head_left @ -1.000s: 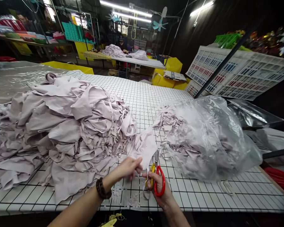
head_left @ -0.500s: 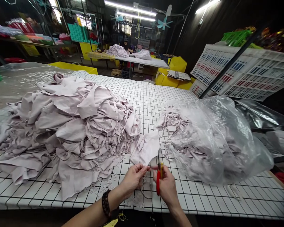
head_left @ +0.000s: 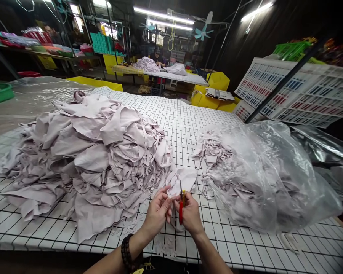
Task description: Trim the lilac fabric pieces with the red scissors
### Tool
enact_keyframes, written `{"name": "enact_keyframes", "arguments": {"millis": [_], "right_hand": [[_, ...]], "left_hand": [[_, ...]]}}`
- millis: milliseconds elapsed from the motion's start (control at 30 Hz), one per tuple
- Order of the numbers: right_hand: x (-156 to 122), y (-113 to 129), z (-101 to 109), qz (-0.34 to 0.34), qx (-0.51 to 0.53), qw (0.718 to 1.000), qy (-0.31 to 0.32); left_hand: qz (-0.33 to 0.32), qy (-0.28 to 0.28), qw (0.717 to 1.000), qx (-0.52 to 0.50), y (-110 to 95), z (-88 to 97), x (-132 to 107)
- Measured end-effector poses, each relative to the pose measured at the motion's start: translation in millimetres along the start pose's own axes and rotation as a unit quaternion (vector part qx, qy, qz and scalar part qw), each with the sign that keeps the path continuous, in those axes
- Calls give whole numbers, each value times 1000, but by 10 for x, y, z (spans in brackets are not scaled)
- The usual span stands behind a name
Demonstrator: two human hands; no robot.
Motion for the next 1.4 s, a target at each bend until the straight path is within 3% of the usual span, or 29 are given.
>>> {"name": "enact_keyframes", "arguments": {"millis": [100,233,400,533,867,1200,1400], "right_hand": [[8,-36,23,-26,-11,999,19],[-1,132,284,-8,-143,990,20],[-86,440,427,44,-378,921,81],[-130,499,369,58,-460,880,104],[-133,529,234,74,-496,858,110],[-168,557,255,106,-521,841,97],[-198,513,303,87,-541,832,91]], "left_hand": [[28,51,997,-54,47,-95,19],[8,48,997,-57,9,-65,60],[-38,46,998,9,-66,-9,97],[-51,63,996,29,-49,-21,97],[-52,64,996,19,12,-15,93],[-40,51,996,56,-25,-28,66],[-30,55,997,52,-27,-42,62]]}}
Point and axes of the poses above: each hand's wrist, its own x-axis towards the middle knuckle, its own z-axis out of the back of the hand, y = z × x, the point moved 8 cm from there along x, towards the middle knuckle, and after that the axes turned 4 degrees about z, right-handed, at the moved point
